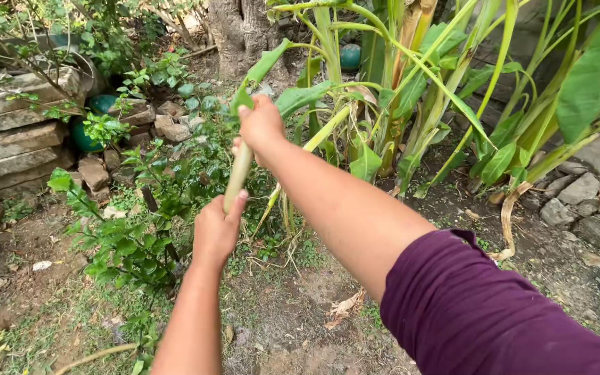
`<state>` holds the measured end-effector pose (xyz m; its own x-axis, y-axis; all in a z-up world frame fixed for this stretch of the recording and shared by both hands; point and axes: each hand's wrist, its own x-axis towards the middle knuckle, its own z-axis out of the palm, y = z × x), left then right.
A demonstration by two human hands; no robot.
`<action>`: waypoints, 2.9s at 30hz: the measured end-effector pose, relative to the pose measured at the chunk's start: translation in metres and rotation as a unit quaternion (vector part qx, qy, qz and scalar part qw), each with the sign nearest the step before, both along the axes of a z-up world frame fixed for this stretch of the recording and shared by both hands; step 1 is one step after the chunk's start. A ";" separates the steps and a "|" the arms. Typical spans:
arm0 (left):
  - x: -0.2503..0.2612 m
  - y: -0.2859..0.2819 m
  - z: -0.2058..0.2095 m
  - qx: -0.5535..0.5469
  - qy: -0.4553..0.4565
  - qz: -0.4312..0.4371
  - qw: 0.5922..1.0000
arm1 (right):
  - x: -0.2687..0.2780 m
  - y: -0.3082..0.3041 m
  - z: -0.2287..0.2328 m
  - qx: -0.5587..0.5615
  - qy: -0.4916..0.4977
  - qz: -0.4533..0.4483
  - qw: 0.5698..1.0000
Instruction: Water banana trees and surrounding garden plants using a hose.
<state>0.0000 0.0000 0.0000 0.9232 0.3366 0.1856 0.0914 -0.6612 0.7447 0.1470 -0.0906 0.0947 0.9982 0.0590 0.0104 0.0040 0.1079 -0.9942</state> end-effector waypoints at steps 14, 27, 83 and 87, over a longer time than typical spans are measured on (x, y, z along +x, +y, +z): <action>-0.057 -0.060 0.041 -0.347 0.048 -0.003 0.937 | -0.026 0.001 -0.007 0.106 0.080 0.175 0.976; -0.076 -0.078 0.010 -0.566 0.038 -0.078 0.820 | -0.073 0.002 -0.012 -0.060 0.067 0.151 0.984; -0.058 -0.077 -0.013 -0.576 0.039 -0.103 0.810 | -0.110 -0.038 -0.039 -0.129 0.034 0.145 0.980; -0.059 -0.071 -0.017 -0.606 0.058 -0.096 0.787 | -0.109 -0.035 -0.044 -0.122 0.075 0.141 0.980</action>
